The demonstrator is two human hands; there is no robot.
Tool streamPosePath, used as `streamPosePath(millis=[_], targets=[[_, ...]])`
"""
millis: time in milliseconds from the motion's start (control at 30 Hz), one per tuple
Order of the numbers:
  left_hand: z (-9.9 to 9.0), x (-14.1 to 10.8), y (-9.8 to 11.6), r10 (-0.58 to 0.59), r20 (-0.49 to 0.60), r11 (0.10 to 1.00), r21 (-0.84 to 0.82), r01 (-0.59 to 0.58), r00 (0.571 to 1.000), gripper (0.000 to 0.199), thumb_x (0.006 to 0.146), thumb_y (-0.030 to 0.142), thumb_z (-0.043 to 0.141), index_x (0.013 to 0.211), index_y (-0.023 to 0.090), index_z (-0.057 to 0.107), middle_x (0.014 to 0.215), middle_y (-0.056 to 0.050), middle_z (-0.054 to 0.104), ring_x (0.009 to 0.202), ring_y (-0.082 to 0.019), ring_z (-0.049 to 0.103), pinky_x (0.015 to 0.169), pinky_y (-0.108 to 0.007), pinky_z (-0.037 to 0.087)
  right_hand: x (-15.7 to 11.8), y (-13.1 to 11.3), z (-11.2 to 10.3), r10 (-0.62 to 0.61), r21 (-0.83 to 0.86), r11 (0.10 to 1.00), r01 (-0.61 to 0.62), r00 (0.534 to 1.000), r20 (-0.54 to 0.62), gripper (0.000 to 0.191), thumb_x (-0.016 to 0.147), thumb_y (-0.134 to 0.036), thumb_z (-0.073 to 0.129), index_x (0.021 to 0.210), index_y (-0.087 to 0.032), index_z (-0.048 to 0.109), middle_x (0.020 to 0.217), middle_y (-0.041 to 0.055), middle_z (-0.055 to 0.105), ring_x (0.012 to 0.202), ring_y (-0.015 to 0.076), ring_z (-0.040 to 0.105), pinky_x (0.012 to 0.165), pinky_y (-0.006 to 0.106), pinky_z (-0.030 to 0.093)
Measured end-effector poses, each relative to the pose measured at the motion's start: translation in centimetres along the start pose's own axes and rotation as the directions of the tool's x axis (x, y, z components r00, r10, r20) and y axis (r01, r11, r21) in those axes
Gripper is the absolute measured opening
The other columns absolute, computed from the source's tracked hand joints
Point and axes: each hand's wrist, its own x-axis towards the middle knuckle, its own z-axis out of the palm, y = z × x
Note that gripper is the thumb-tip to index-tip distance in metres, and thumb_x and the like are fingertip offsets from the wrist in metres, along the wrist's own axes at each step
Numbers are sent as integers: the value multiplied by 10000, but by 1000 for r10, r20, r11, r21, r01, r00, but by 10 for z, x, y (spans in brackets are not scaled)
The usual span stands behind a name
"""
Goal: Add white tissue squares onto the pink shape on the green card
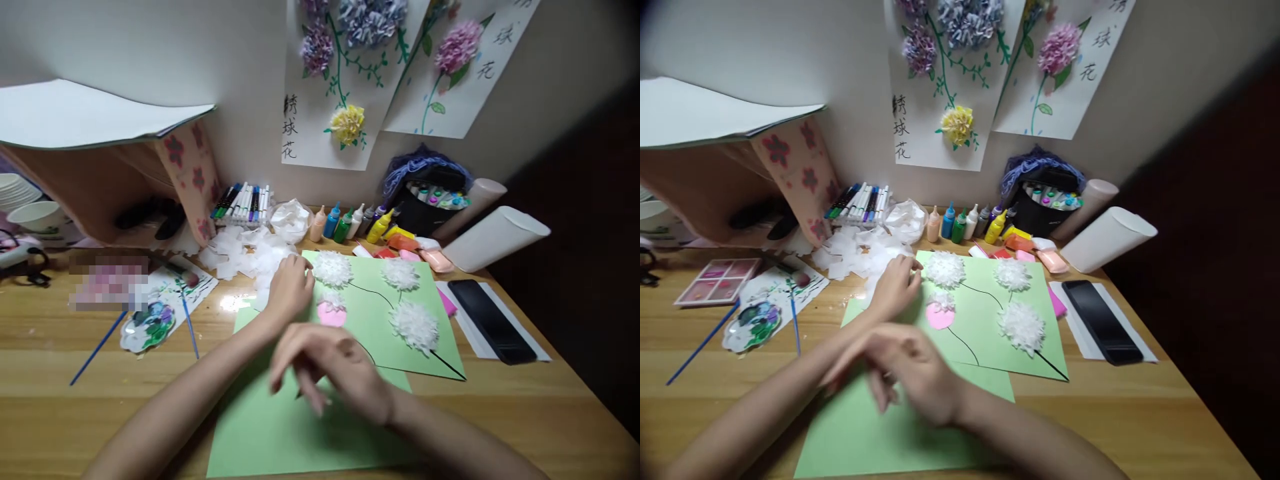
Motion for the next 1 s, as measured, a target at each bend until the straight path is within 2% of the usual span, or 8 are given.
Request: streamPosePath(millis=[133, 267, 333, 500, 633, 767, 900, 1000], targets=[[-43, 19, -20, -88, 52, 984, 157, 79, 995, 193, 847, 188, 473, 956, 166, 631, 1026, -85, 643, 999, -233, 564, 845, -341, 433, -23, 4, -56, -92, -19, 996, 90, 973, -212, 541, 989, -454, 265, 829, -194, 712, 802, 59, 647, 743, 143, 594, 652, 253, 492], [-57, 27, -37, -107, 321, 963, 268, 18, 941, 244, 727, 298, 661, 954, 210, 685, 992, -57, 677, 973, -253, 580, 733, -315, 434, -41, 18, -86, -77, -99, 994, 45, 934, -350, 585, 989, -434, 221, 760, -196, 705, 764, 58, 614, 799, 164, 564, 789, 265, 464], [-52, 28, -42, -96, 365, 955, 295, -18, 926, 235, 694, 294, 683, 917, 220, 691, 965, -51, 684, 968, -255, 577, 698, -301, 425, -47, 25, -92, -53, -75, 997, 25, 916, -398, 603, 982, -444, 206, 731, -202, 698, 752, 62, 592, 788, 180, 553, 765, 286, 474], [-43, 27, -45, -101, 340, 953, 301, -6, 935, 61, 695, 231, 651, 748, 201, 654, 867, -70, 682, 874, -239, 588, 625, -283, 396, -59, 39, -98, -32, -40, 999, 15, 881, -473, 649, 957, -498, 187, 642, -207, 673, 665, 62, 534, 656, 189, 524, 614, 313, 468], [-53, 30, -47, -112, 361, 982, 183, 47, 926, 88, 700, 272, 615, 736, 193, 624, 789, -42, 670, 725, -195, 587, 570, -267, 369, -67, 43, -100, -34, -101, 995, -20, 865, -500, 674, 938, -552, 173, 597, -202, 637, 624, 65, 518, 609, 202, 519, 581, 339, 453], [-63, 34, -50, -61, 357, 998, 21, 57, 932, 144, 696, 310, 622, 755, 179, 611, 766, -22, 653, 709, -171, 581, 596, -253, 394, -69, 42, -103, -113, -214, 977, -14, 813, -571, 653, 933, -543, 177, 598, -201, 622, 645, 70, 542, 599, 191, 508, 528, 316, 406], [-68, 30, -32, -29, 327, 998, -44, 46, 944, 248, 700, 354, 663, 860, 166, 635, 810, -32, 638, 729, -171, 573, 624, -264, 403, -72, 41, -107, -125, -342, 930, -136, 757, -642, 660, 927, -556, 171, 707, -189, 674, 583, 56, 567, 499, 157, 437, 444, 285, 296], [-66, 21, -7, 59, 439, 984, -179, 23, 896, 242, 717, 363, 667, 860, 169, 648, 772, -18, 636, 698, -154, 566, 626, -260, 407, -74, 43, -108, -132, -368, 911, -183, 718, -684, 624, 933, -560, 218, 749, -188, 684, 495, 29, 521, 505, 158, 468, 457, 273, 306]])
